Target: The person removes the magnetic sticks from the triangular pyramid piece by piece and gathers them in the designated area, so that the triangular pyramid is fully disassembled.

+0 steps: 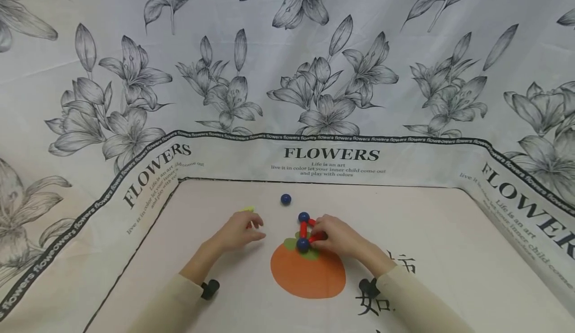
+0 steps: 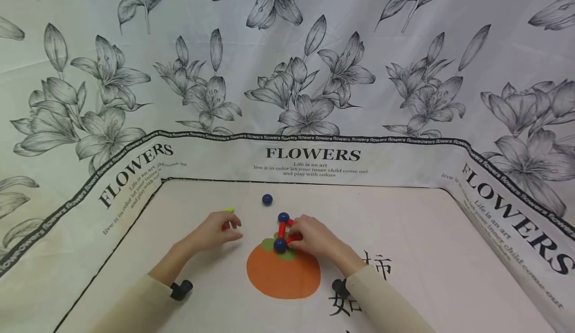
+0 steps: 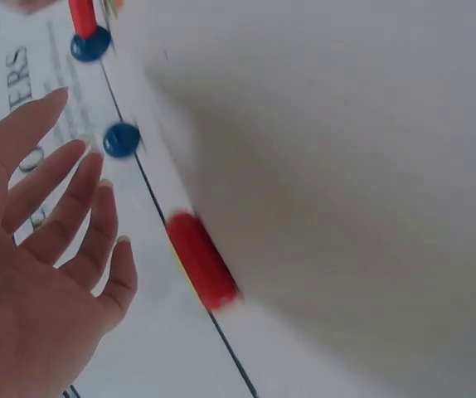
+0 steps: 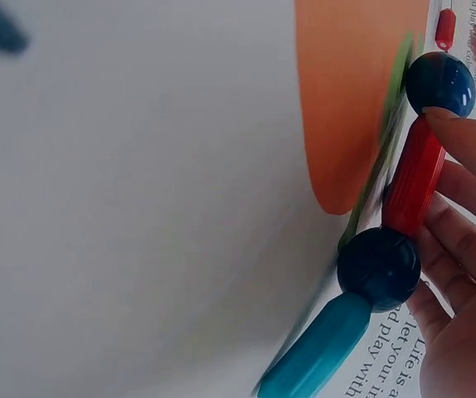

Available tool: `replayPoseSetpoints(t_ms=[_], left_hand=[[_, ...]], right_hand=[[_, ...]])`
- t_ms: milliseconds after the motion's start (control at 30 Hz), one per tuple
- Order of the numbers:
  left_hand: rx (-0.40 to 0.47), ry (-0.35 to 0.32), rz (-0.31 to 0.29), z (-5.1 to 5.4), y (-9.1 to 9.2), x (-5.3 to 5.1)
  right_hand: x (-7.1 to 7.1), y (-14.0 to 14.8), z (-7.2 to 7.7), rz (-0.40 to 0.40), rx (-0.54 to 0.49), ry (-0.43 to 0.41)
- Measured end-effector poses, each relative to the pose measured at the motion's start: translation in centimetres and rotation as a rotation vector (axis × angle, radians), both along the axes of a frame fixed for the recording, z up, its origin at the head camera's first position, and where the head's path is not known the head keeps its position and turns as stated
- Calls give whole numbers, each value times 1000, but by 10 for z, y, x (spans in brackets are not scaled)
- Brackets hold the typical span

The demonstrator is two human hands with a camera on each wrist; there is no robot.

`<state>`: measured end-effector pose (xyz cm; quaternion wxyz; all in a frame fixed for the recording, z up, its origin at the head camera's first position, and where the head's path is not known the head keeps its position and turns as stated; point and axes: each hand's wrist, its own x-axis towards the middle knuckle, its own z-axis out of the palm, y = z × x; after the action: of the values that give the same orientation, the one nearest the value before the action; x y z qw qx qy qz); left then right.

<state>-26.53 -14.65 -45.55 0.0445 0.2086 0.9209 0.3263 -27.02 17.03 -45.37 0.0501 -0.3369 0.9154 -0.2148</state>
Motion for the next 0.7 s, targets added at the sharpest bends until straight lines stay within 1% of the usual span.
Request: replayPoseSetpoints(t_ms=[167, 233, 267, 367, 467, 567, 700], left_hand=[[-12, -152, -74, 0, 37, 2], [-11, -197, -96, 0, 51, 2], [-9, -207, -105, -1, 57, 2], [-7, -228, -113, -3, 72, 0], [-11, -239, -94, -7, 82, -2], [-10, -238, -83, -10, 88, -4], [-9, -228, -86, -13, 92, -6]], right_hand=[[0, -2, -1, -2, 4, 22], [0, -2, -1, -4, 1, 30], [0, -2, -1, -4, -1, 35], [0, -3, -1, -2, -4, 45], [0, -5, 0, 3, 1, 46], [0, -6, 1, 12, 15, 50], [0, -5, 1, 28, 33, 71]])
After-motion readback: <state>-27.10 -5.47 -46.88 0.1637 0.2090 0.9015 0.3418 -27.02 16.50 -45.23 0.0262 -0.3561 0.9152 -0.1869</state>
